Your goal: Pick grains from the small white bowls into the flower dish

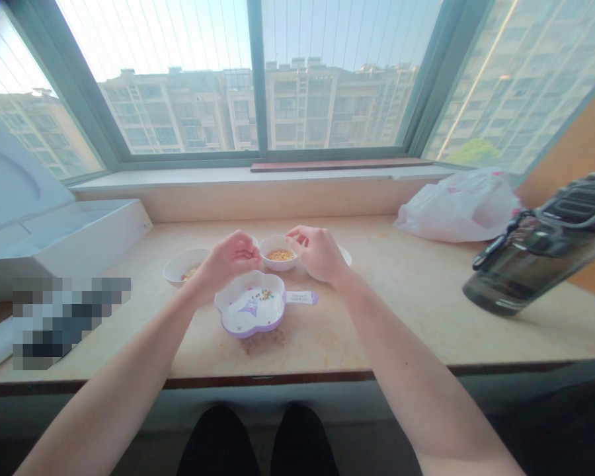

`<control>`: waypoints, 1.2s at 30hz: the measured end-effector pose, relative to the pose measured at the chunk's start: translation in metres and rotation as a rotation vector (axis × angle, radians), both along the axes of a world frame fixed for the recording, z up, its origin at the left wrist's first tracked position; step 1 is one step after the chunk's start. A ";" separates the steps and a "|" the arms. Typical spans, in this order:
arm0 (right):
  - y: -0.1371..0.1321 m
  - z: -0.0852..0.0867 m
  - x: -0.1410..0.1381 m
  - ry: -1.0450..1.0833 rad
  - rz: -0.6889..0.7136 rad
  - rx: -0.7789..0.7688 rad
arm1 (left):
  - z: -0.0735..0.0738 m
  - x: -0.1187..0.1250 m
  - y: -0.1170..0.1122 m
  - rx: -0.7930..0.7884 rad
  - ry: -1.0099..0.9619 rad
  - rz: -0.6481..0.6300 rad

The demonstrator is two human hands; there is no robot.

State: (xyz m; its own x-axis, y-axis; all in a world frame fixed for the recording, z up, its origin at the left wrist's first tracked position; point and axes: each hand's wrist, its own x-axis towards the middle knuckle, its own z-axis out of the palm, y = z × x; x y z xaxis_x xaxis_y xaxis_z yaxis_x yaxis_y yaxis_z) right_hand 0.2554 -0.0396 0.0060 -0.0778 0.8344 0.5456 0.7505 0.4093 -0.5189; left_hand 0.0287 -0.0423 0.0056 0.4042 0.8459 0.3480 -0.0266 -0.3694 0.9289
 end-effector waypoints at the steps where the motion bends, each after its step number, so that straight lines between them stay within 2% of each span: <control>1: -0.003 -0.001 -0.003 0.034 0.045 0.016 | 0.000 0.002 0.000 -0.032 -0.055 0.029; 4: -0.011 -0.003 -0.014 0.149 0.174 0.023 | 0.001 0.005 0.000 -0.163 -0.206 0.040; 8: -0.019 -0.006 -0.029 0.249 0.294 -0.008 | 0.001 0.006 0.000 -0.345 -0.350 -0.099; 13: -0.020 -0.010 -0.036 0.312 0.363 -0.022 | -0.003 0.008 0.002 -0.468 -0.391 -0.215; 18: -0.020 -0.009 -0.035 0.327 0.355 -0.019 | -0.008 0.009 0.005 -0.537 -0.378 -0.216; 22: -0.016 -0.011 -0.032 0.232 0.354 0.061 | -0.012 0.011 0.006 -0.597 -0.386 -0.197; 26: -0.011 -0.013 -0.028 0.145 0.340 0.093 | -0.012 0.012 0.005 -0.567 -0.353 -0.123; 28: -0.009 -0.013 -0.026 0.132 0.312 0.091 | -0.010 0.009 0.004 -0.494 -0.269 -0.078; 30: -0.007 -0.011 -0.021 0.109 0.243 0.071 | -0.007 0.004 0.003 -0.366 -0.061 -0.036; 33: -0.001 -0.006 -0.007 -0.028 0.077 -0.025 | -0.002 -0.007 0.001 -0.061 0.490 0.045; 36: 0.007 -0.003 0.014 -0.272 -0.056 -0.227 | -0.002 -0.012 -0.003 0.193 0.941 0.064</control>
State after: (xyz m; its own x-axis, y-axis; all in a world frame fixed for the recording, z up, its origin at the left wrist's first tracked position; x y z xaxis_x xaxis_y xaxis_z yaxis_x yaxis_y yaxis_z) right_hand 0.2693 -0.0329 0.0035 -0.1452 0.9391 0.3115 0.8916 0.2607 -0.3702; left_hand 0.0163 -0.0450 0.0038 0.5437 0.8383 0.0401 0.7242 -0.4927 0.4824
